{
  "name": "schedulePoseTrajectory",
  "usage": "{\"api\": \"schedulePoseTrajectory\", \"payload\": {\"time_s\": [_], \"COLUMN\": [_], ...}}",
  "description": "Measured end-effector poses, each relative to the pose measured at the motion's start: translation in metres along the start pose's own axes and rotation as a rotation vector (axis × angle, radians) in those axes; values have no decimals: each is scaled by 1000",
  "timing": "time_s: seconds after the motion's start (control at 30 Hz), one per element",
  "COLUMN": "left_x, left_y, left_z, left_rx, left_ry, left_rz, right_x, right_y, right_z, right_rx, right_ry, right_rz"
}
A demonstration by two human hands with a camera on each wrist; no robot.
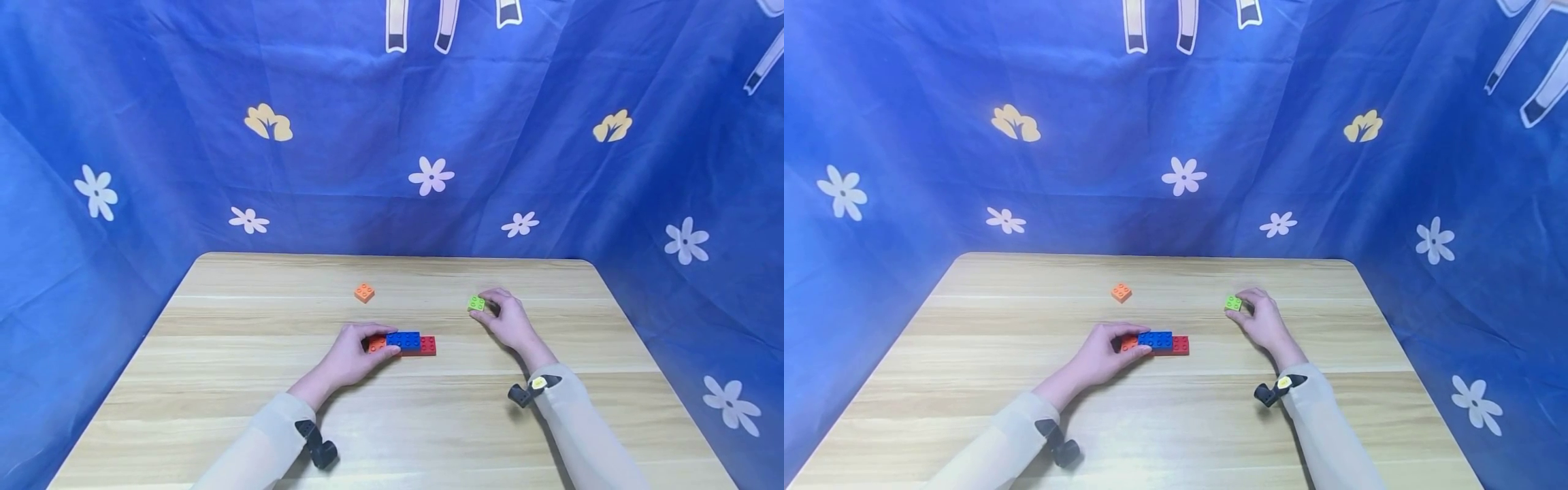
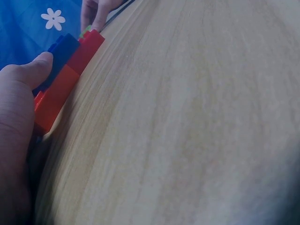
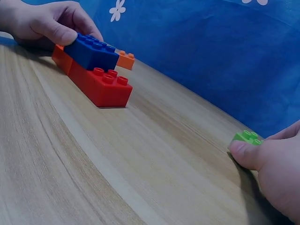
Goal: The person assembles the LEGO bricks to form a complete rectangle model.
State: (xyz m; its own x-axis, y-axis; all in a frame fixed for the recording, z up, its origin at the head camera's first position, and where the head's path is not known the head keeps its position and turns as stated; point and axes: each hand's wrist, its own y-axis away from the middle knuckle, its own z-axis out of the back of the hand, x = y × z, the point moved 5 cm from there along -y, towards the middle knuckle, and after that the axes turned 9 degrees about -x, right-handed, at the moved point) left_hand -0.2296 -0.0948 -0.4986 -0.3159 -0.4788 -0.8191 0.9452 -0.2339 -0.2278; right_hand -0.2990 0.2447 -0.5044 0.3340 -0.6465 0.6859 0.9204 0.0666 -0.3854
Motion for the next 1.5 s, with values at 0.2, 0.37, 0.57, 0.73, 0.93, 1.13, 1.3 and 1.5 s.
{"api": "schedulePoseTrajectory", "payload": {"time_s": [0.2,0.37,0.57,0.73,0.93,1.13,1.3,1.5], "left_x": [0,0,0,1,0,-2,-3,-1], "left_y": [1,1,1,1,2,1,2,3], "left_z": [0,1,-1,-3,0,1,1,2], "left_rx": [-7,-20,-23,-14,-18,-12,-17,-19], "left_ry": [1,9,20,21,27,19,28,30], "left_rz": [-7,-22,-34,-20,-10,-8,-19,-13], "right_x": [2,11,27,40,60,75,86,91], "right_y": [2,4,10,17,27,36,42,46], "right_z": [2,2,0,-2,-9,-19,-28,-36], "right_rx": [-16,2,45,80,122,165,189,220], "right_ry": [-17,-25,-79,-93,-136,-139,-137,-124], "right_rz": [1,-12,-43,-11,16,89,141,131]}}
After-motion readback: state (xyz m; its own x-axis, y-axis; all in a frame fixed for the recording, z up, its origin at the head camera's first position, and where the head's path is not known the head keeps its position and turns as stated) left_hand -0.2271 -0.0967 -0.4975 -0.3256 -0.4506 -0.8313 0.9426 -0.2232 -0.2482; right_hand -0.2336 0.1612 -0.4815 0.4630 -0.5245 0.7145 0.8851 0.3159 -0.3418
